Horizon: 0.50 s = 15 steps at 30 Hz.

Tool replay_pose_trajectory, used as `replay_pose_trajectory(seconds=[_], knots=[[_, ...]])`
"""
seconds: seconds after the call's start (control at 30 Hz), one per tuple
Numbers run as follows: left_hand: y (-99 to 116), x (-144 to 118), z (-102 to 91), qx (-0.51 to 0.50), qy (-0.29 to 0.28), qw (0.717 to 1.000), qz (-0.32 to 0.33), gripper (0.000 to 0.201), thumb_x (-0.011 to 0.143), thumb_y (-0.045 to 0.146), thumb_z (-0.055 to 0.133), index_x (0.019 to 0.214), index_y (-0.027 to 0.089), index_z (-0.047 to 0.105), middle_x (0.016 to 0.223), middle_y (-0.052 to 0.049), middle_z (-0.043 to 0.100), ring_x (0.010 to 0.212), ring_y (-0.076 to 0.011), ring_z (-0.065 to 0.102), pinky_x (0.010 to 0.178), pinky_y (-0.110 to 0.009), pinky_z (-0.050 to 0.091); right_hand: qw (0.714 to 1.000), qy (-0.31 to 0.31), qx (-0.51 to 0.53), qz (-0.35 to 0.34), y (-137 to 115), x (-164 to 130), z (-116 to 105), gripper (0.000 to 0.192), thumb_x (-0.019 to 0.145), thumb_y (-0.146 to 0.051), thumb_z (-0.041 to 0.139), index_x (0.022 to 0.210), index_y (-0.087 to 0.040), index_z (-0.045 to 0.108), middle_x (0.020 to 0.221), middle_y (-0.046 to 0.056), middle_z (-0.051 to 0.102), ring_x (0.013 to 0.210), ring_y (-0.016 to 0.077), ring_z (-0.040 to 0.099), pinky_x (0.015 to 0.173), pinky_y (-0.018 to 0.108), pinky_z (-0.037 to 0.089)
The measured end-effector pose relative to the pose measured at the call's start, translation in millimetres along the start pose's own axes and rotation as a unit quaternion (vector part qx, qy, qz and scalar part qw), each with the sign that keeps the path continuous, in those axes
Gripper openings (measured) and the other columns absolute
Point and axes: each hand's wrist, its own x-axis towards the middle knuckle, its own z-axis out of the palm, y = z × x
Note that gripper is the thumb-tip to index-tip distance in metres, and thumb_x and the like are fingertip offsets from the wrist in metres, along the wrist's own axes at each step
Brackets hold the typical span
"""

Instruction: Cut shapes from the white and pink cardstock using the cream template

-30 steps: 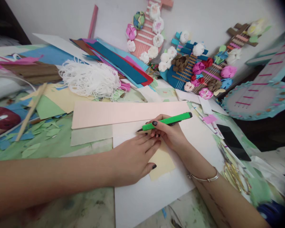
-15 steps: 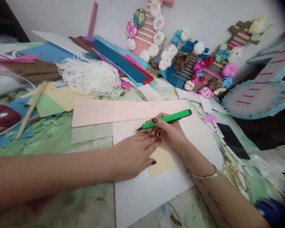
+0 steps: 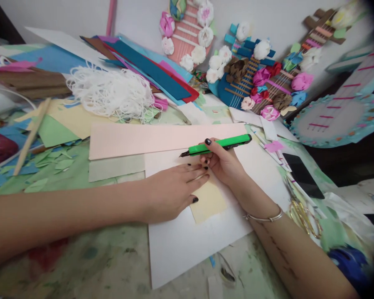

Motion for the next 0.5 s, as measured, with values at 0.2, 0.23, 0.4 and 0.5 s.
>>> replay_pose_trajectory(seconds=[0.2,0.23,0.4,0.5], knots=[[4.6,0.3,6.0,0.042,0.012,0.999,0.006,0.055,0.101,0.028,0.034,0.150,0.004,0.029,0.158,-0.016,0.020,0.149,-0.0281,0.012,0.121,-0.044,0.016,1.000,0.000,-0.004,0.004,0.4,-0.4,-0.8,0.024,0.075,-0.036,0.077,0.073,-0.019,0.060,0.066,-0.002,0.067,0.054,0.0081,0.059,0.044,0.019,0.040],[4.4,0.1,6.9,0.043,0.018,0.999,0.010,0.054,0.102,0.028,0.033,0.150,0.004,0.030,0.158,-0.017,0.021,0.148,-0.0286,0.013,0.121,-0.044,0.017,1.000,0.000,-0.007,0.005,0.4,-0.5,-0.6,0.024,0.074,-0.036,0.077,0.072,-0.019,0.060,0.065,-0.002,0.067,0.053,0.0083,0.059,0.043,0.019,0.039],[3.5,-2.5,9.3,0.047,0.031,0.998,0.015,0.054,0.102,0.030,0.031,0.149,0.003,0.032,0.157,-0.019,0.025,0.148,-0.0301,0.015,0.121,-0.045,0.016,1.000,-0.008,-0.017,0.007,0.2,-2.5,1.4,0.022,0.074,-0.032,0.078,0.071,-0.017,0.061,0.062,0.000,0.067,0.052,0.0086,0.060,0.044,0.017,0.040],[3.2,-4.0,9.8,0.045,0.022,0.999,0.007,0.054,0.102,0.031,0.030,0.150,0.005,0.030,0.157,-0.018,0.025,0.148,-0.0300,0.016,0.121,-0.046,0.017,1.000,-0.015,-0.023,0.012,0.1,-3.6,2.5,0.021,0.075,-0.031,0.078,0.071,-0.017,0.062,0.060,0.000,0.067,0.051,0.0088,0.061,0.045,0.017,0.041]])
